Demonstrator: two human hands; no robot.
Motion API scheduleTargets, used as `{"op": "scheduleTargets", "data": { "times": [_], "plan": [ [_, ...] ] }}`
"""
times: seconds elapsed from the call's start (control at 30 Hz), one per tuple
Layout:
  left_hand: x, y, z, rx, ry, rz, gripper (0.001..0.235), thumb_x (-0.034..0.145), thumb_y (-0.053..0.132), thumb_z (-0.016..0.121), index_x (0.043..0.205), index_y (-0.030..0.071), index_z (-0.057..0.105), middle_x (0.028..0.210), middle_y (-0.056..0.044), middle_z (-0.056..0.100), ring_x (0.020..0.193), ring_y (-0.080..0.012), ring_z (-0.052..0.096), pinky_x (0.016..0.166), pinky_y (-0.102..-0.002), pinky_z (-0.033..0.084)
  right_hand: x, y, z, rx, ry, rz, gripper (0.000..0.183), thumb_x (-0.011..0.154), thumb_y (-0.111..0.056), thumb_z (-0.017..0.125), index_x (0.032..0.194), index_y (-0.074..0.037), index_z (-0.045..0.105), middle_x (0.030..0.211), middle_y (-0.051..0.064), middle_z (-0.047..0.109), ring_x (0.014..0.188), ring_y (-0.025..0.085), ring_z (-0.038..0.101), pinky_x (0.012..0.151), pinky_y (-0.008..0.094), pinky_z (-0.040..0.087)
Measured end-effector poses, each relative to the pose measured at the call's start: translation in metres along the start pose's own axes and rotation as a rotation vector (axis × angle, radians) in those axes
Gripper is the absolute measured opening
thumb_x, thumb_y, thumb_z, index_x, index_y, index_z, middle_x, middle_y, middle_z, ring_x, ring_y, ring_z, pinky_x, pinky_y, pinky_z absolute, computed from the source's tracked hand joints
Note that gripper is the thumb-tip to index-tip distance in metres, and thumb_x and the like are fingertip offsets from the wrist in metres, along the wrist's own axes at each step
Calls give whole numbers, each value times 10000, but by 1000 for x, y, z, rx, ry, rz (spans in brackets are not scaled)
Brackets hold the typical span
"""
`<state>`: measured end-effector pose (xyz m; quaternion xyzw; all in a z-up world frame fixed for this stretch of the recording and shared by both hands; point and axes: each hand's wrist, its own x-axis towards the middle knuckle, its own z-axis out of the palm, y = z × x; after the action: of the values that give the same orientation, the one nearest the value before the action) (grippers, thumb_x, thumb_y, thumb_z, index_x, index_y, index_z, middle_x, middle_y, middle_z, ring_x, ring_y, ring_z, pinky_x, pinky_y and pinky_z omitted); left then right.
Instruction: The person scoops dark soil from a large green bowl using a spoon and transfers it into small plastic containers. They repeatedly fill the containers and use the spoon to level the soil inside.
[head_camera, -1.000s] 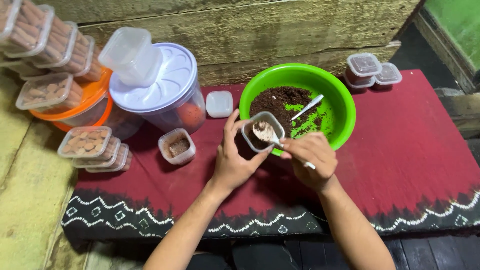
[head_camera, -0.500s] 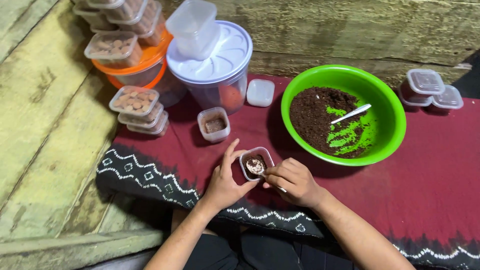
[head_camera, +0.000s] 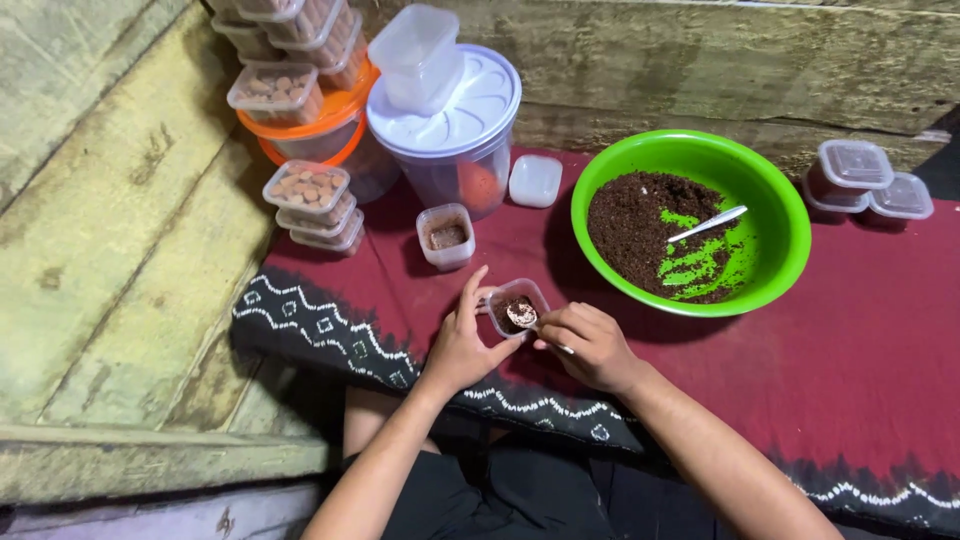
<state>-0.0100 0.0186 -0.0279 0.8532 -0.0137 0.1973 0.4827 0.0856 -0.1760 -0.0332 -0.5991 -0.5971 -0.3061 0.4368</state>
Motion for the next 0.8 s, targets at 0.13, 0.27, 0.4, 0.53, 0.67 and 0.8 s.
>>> {"op": "scheduleTargets", "data": {
  "times": [0.13,0.27,0.4,0.53,0.67,0.8],
  "plan": [
    [-1,3,1,15,6,23,1054,697,178,909,1561,36,323,1259,-205,676,1162,-411,674,993,-482,576,7,-3,-2,-23,44,18,153,1010,-159,639,928,-59,720,924,125,729,653,316,650,535,382,506],
    [-3,3,1,80,6,7,1057,692,195,901,1570,72,325,1273,-176,671,1155,-390,679,979,-468,590,5,-5,0,-66,-20,38,192,1039,-162,589,944,-47,710,916,129,708,650,324,634,552,382,514],
    [-5,2,3,118,18,4,1058,678,178,887,1568,78,324,1275,-173,671,1150,-391,681,972,-500,589,5,-4,2,-79,-67,22,219,1048,-184,568,959,-45,711,923,137,703,634,330,619,548,392,512],
    [-3,1,-2,112,18,0,1063,662,173,881,1565,80,328,1264,-183,682,1134,-402,688,959,-523,590,5,-4,1,-98,-115,14,213,1038,-197,583,969,-41,710,930,142,702,619,338,613,532,405,513],
    [-4,1,-4,100,-30,-35,1073,679,165,861,1584,73,291,1281,-223,665,1155,-440,669,976,-547,567,4,-5,1,-83,-167,44,241,1027,-245,594,970,-37,702,953,152,708,621,343,624,540,413,524],
    [-3,7,-7,97,-52,-42,1080,693,186,848,1602,91,273,1292,-230,655,1175,-430,662,985,-532,554,5,-7,3,-69,-199,104,254,999,-275,627,1003,-36,714,962,155,720,642,361,661,555,435,545]
  ]
}}
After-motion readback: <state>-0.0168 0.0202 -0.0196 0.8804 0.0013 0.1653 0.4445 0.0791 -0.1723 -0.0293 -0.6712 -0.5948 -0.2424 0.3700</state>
